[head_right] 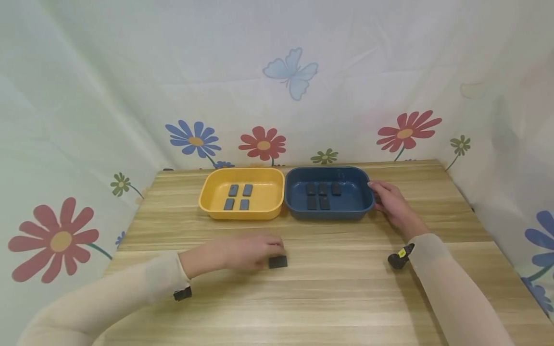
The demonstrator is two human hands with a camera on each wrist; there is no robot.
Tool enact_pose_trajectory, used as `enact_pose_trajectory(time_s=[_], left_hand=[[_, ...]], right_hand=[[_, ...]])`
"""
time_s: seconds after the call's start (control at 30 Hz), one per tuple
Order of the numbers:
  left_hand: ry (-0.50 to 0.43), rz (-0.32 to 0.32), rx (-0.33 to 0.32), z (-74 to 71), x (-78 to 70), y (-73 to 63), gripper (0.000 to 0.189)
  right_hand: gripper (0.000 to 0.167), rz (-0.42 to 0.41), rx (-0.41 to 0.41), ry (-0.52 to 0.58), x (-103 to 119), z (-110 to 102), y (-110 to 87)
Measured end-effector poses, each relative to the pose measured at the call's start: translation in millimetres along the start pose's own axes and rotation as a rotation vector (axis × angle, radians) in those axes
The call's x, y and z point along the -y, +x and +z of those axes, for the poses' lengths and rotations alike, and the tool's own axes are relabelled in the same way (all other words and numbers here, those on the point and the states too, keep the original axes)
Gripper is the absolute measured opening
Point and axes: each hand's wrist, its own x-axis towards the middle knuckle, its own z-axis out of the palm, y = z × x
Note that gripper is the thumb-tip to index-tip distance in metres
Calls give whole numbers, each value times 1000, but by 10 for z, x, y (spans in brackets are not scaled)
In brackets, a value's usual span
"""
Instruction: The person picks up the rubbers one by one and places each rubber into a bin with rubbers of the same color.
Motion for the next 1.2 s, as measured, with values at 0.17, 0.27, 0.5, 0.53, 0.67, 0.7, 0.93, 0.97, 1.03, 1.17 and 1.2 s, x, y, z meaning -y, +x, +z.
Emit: enact_pose_trajectory(time_s=[0.17,0.27,0.5,0.53,0.67,0.7,0.93,0.97,1.03,1.17,1.2], left_hand=[[0,14,-7,58,-3,3,48],[-7,14,-11,75,5,10,49],[-7,13,-16,70,9,45,50],[-4,14,-17,69,9,52,48],[4,11,-23,70,1,78,42],[1,8,-26,73,-4,81,41],[-18,-4,-60,73,-33,49,42],[-23,-1,-65,72,-34,44,42],[-36,8,-75,69,-33,36,40],[-52,29,-87,72,-26,34,36],[-53,31,-88,77,-23,35,36]], right_hand=[[53,12,-4,-13,13,1,12],[51,18,-5,-10,12,-6,23],[55,16,-12,-22,7,-2,11],[56,14,-12,-24,7,0,6],[52,3,-13,-28,3,2,-9],[49,1,-13,-26,1,1,-12],[37,1,-16,-13,-4,1,-11],[37,3,-16,-10,-3,0,-9],[37,6,-16,-23,-1,-3,-7],[40,18,-15,-17,-5,-11,2],[41,22,-14,-18,-7,-13,4]])
